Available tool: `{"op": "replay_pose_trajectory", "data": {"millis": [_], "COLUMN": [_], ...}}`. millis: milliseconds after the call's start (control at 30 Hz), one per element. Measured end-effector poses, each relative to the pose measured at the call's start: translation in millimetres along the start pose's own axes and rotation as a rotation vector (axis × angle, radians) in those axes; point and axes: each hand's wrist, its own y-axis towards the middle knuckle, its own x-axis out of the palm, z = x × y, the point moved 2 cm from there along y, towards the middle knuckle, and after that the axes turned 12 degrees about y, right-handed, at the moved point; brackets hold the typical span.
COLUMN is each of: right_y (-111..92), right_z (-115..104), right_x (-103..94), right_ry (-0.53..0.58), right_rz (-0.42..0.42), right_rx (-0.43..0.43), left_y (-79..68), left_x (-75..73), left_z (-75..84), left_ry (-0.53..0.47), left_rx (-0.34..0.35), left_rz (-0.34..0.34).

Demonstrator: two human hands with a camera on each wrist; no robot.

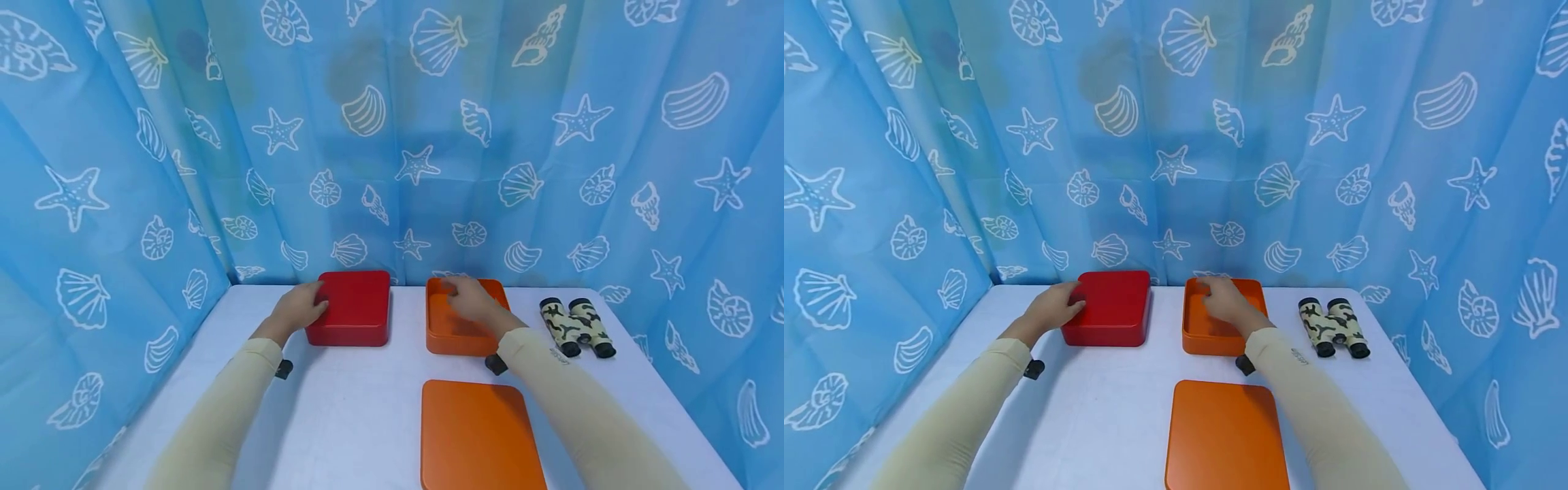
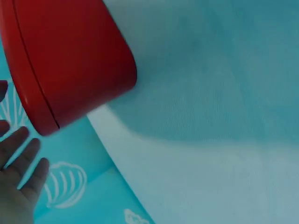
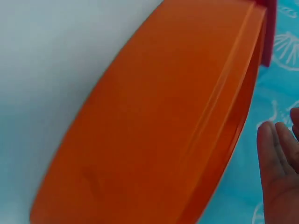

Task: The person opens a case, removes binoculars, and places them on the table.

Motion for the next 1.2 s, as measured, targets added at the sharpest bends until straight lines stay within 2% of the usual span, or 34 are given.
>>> {"op": "replay_pose_trajectory", "data": {"millis": [167, 367, 500, 567, 800, 933, 1067, 1200], "right_y": [11, 21, 31, 36, 46, 48, 49, 51], "right_z": [-13, -32, -41, -43, -43, -41, -40, -41], "right_x": [26.4, 59.0, 76.8, 83.1, 94.3, 99.0, 102.6, 103.4], "right_ry": [0.283, 0.625, 0.856, 0.927, 1.046, 1.131, 1.166, 1.141], "right_rz": [-0.016, -0.028, -0.033, -0.040, -0.030, -0.010, -0.021, -0.002], "right_rx": [0.068, 0.204, 0.273, 0.307, 0.398, 0.455, 0.506, 0.526], "left_y": [3.1, 9.9, 12.6, 14.5, 23.4, 24.0, 19.4, 18.6], "left_x": [0.9, 4.9, 4.7, 4.6, 8.0, 3.2, -6.9, -15.6], "left_z": [-15.0, -22.6, -26.7, -29.3, -31.9, -30.0, -27.9, -25.1], "left_ry": [-0.115, -0.347, -0.476, -0.545, -0.772, -0.844, -0.831, -0.792], "left_rx": [-0.107, -0.267, -0.334, -0.356, -0.399, -0.478, -0.545, -0.545], "left_rz": [-0.042, -0.133, -0.173, -0.183, -0.260, -0.298, -0.349, -0.386]}}
